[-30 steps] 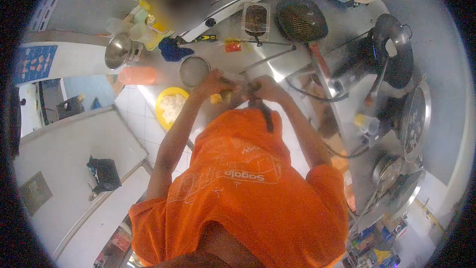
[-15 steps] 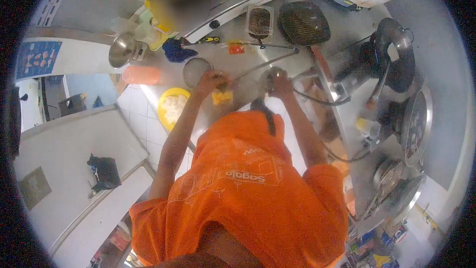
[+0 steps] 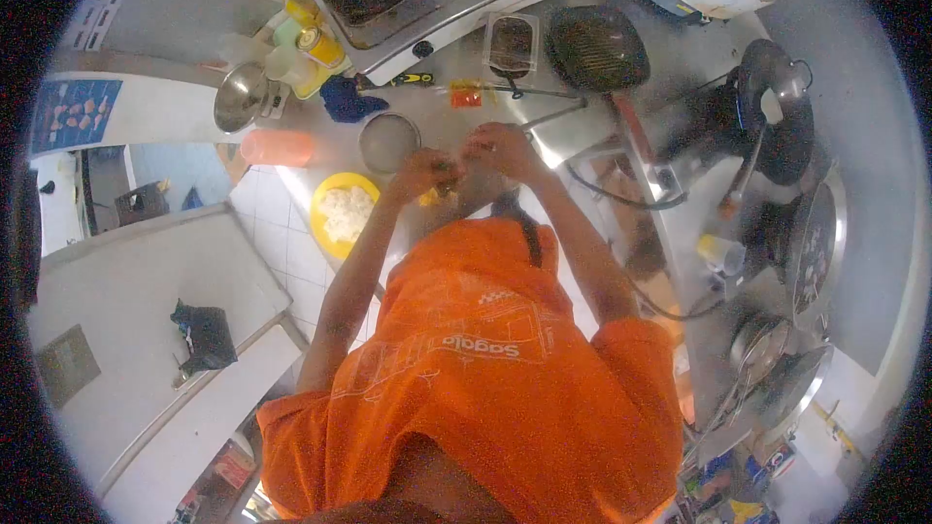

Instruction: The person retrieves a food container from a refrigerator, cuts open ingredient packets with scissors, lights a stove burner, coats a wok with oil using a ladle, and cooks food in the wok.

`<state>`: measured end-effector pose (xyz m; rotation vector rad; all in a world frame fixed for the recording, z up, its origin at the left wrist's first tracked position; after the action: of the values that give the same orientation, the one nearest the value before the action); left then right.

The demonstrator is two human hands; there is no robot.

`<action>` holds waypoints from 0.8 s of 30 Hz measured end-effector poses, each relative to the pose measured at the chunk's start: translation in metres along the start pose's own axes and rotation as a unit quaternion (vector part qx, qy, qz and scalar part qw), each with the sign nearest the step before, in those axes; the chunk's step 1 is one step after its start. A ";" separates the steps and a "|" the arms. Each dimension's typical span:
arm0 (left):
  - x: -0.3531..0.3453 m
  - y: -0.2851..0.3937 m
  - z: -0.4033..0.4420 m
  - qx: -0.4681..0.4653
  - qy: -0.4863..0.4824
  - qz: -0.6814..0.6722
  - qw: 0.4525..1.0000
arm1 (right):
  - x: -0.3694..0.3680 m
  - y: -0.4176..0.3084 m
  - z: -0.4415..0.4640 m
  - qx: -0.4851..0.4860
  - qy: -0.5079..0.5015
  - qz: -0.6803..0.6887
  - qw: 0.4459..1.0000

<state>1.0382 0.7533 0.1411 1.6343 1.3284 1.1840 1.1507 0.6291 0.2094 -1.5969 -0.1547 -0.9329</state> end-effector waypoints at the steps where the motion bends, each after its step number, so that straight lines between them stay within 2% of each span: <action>1: 0.000 -0.005 0.001 -0.021 0.018 0.045 0.999 | 0.001 -0.002 -0.003 0.047 0.034 -0.042 0.997; 2: -0.001 -0.009 0.003 -0.041 0.037 0.091 0.994 | 0.000 -0.006 -0.007 0.095 0.068 -0.082 0.990; 4: 0.000 0.000 0.000 -0.024 0.033 0.116 0.992 | -0.009 -0.001 -0.012 0.093 0.091 -0.124 0.984; 6: -0.002 0.013 -0.001 0.040 -0.014 0.072 0.996 | -0.017 0.005 -0.019 0.067 0.124 -0.151 0.978; 8: -0.011 0.019 -0.004 0.010 0.000 0.068 0.998 | -0.025 0.010 -0.028 0.017 0.163 -0.159 0.973; 11: -0.018 0.042 -0.009 -0.034 0.025 0.137 0.990 | -0.015 0.008 -0.041 0.050 0.234 -0.129 0.962; 12: -0.022 0.048 -0.010 -0.048 0.028 0.170 0.984 | -0.018 0.011 -0.044 0.038 0.229 -0.166 0.958; 15: -0.032 0.051 0.001 -0.137 0.080 0.139 0.977 | -0.012 0.022 -0.051 0.013 0.274 -0.199 0.941; 17: -0.041 0.057 0.009 -0.169 0.013 0.183 0.968 | -0.009 0.033 -0.056 -0.007 0.303 -0.213 0.929; 19: -0.045 0.059 0.014 -0.133 0.006 0.195 0.972 | -0.005 0.042 -0.059 -0.010 0.336 -0.217 0.917; 21: -0.055 0.050 0.019 -0.062 0.038 0.169 0.983 | 0.000 0.048 -0.065 -0.001 0.370 -0.209 0.905; 22: -0.060 0.043 0.023 -0.044 0.046 0.155 0.986 | 0.001 0.049 -0.065 -0.028 0.367 -0.212 0.905; 24: -0.069 0.036 0.029 -0.067 0.035 0.133 0.988 | 0.006 0.048 -0.070 -0.084 0.361 -0.219 0.903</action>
<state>1.0736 0.6789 0.1505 1.7236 1.0690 1.4665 1.1490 0.5523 0.1728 -1.2843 0.0984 -1.8769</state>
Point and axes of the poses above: each hand's wrist, its own z-axis towards the middle knuckle, its own x-axis out of the back of the hand, y = z × x, the point moved 6 cm from there along z, towards the middle knuckle, and after that the axes turned 4 degrees about y, right-handed, at the moved point
